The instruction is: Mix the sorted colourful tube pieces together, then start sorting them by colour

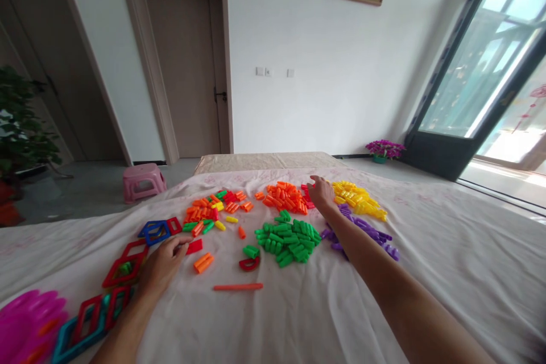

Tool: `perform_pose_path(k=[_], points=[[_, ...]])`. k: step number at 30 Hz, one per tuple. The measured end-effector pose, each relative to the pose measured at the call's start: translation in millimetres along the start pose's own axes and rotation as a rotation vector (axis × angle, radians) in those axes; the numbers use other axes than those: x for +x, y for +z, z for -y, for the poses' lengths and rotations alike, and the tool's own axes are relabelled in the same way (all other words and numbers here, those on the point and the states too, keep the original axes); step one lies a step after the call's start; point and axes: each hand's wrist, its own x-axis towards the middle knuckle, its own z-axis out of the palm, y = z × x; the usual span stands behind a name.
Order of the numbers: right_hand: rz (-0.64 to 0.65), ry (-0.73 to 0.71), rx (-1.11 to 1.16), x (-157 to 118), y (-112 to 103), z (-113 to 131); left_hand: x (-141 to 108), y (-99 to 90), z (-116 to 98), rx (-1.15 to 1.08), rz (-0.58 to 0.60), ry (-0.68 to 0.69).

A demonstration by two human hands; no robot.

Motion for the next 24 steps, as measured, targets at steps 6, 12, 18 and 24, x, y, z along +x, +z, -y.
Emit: perform_pose_path(k=[6, 12, 18, 24], points=[[0.192, -0.313, 0.123, -36.4, 12.8, 52.4, -2.1, -1.0, -3.2, -0.017, -0.01, 0.003], [0.514, -0.647, 0.051, -73.2, 43.7, 116.2, -3.8, -2.8, -5.8, -0.006, -0.009, -0.009], [0.592, -0.767, -0.119, -81.2, 75.0, 148.8, -2.2, -1.8, -4.5, -0.019, -0.007, -0.025], [0.593, -0.759, -0.194, -84.7, 77.0, 156.3, -1.8, -2.4, -4.9, -0.011, -0.005, -0.023]])
